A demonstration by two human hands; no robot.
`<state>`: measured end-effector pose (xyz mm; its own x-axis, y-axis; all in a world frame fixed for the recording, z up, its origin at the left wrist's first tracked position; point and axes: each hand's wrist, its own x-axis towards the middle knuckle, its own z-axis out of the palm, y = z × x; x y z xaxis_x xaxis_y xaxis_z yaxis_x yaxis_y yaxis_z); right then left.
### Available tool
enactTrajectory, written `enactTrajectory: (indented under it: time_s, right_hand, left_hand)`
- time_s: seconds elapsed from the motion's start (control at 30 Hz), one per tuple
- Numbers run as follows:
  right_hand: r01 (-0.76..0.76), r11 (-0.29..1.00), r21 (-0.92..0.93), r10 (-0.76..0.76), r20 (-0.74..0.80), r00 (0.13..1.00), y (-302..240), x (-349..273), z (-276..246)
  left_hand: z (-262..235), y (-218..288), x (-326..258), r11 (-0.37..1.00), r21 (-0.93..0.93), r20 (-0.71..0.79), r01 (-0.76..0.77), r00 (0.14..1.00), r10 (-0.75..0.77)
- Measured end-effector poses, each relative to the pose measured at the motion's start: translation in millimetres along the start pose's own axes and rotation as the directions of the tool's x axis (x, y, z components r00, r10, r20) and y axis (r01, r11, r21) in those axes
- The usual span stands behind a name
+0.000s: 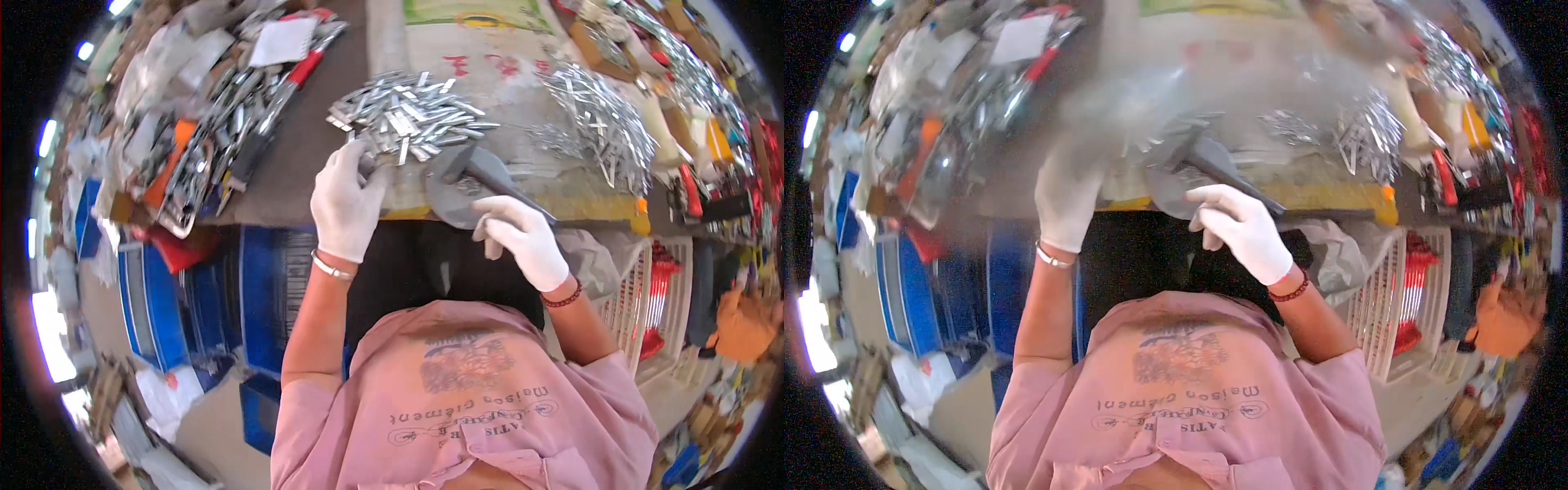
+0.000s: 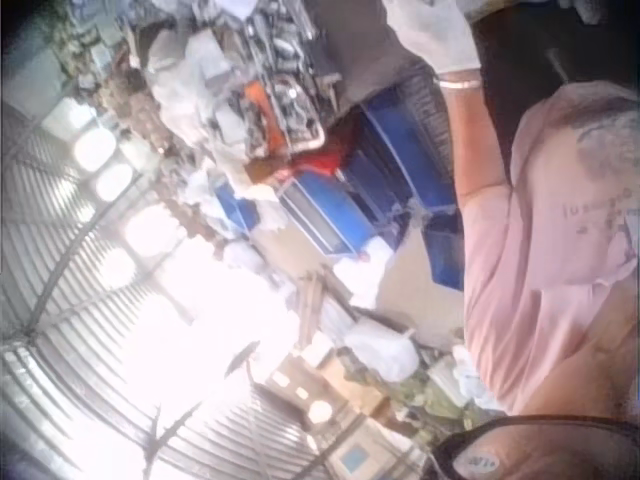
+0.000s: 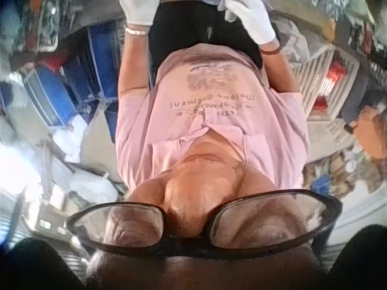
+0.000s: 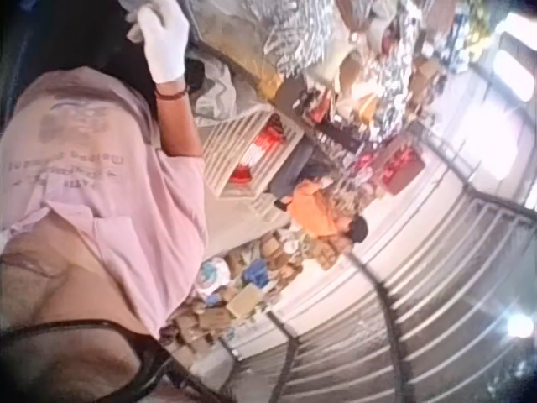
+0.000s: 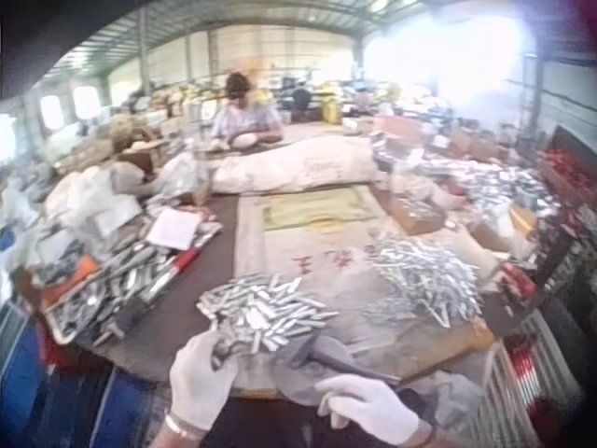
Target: Assembling metal hardware components by hand using a hammer.
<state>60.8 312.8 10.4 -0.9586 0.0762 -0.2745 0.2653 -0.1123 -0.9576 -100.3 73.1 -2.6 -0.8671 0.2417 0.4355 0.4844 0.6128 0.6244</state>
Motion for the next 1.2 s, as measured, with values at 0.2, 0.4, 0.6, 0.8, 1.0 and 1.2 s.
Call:
enactTrajectory:
  time_s: [0.2, 0.4, 0.6, 0.8, 1.0, 1.2]
  right_hand:
    - [0.063, 0.978, -0.197, -0.081, -0.085, 0.993, -6, -27, -31]
    - [-0.046, 0.504, -0.863, -0.605, -0.390, 0.694, -3, -29, -119]
    - [-0.311, 0.108, -0.944, -0.853, -0.249, 0.459, -7, 20, -183]
    - [-0.507, -0.039, -0.861, -0.626, -0.374, 0.684, -9, 56, -181]
    - [-0.545, -0.054, -0.837, -0.642, -0.389, 0.661, 6, 51, -192]
    - [-0.463, 0.103, -0.880, -0.638, -0.416, 0.648, 6, 28, -175]
  left_hand:
    - [40, 11, 11, 0.983, 0.178, 0.134, 0.050, 0.988, -0.074]
    - [24, 1, 1, 0.986, -0.030, 0.212, 0.167, 0.965, -0.157]
    - [-3, 28, -15, 0.261, -0.809, 0.457, 0.526, 0.844, -0.282]
    - [-6, 45, -31, 0.216, -0.720, 0.628, 0.659, 0.752, -0.202]
    - [5, 46, -31, 0.263, -0.687, 0.676, 0.677, 0.729, -0.112]
    - [5, 48, -30, 0.696, -0.462, 0.667, 0.551, 0.733, -0.138]
